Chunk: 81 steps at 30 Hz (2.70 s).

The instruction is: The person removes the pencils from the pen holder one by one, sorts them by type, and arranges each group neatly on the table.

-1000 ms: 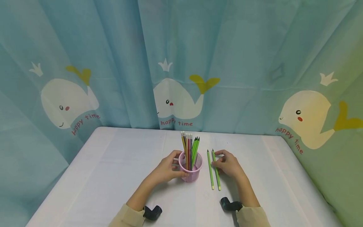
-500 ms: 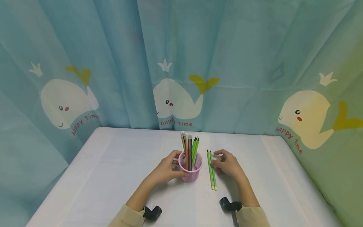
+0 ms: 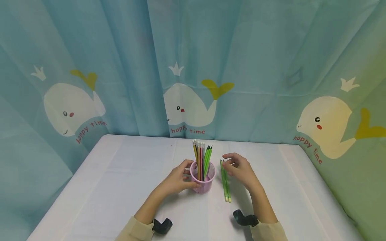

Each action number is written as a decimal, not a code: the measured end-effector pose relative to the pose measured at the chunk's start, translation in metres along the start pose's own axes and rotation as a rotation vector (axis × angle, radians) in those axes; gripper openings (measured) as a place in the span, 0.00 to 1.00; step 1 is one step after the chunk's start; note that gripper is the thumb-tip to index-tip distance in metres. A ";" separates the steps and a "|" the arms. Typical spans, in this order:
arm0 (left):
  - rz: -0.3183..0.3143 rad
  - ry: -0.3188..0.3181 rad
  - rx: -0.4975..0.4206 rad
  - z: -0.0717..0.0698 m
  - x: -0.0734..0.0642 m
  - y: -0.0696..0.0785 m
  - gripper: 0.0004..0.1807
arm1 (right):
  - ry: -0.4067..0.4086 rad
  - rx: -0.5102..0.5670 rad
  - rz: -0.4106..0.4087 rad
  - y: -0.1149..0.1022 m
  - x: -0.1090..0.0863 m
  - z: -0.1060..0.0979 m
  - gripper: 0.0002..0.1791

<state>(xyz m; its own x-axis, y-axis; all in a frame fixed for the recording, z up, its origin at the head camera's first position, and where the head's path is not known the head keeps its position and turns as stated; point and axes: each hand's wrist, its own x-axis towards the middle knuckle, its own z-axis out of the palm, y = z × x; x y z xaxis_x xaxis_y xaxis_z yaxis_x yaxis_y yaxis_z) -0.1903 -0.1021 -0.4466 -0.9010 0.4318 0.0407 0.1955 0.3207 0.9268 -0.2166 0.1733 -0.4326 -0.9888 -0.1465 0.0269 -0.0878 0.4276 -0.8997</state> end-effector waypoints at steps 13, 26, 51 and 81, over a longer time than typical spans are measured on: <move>-0.006 0.017 -0.011 0.001 0.000 0.000 0.40 | -0.068 -0.017 -0.111 -0.026 -0.009 0.026 0.24; -0.004 0.008 -0.004 0.000 0.000 -0.002 0.40 | -0.054 -0.023 -0.111 -0.027 -0.010 0.040 0.24; 0.005 0.010 0.001 0.002 0.000 -0.003 0.39 | -0.019 -0.065 -0.132 -0.024 -0.011 0.033 0.19; 0.010 0.012 -0.005 0.001 -0.001 -0.004 0.40 | 0.025 -0.031 -0.110 -0.025 -0.010 0.030 0.08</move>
<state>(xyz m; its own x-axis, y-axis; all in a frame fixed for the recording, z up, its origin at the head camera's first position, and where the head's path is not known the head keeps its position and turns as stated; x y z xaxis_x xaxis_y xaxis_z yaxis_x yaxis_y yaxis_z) -0.1899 -0.1027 -0.4512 -0.9037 0.4248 0.0541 0.2025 0.3125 0.9281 -0.2012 0.1376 -0.4233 -0.9757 -0.1721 0.1355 -0.1990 0.4378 -0.8768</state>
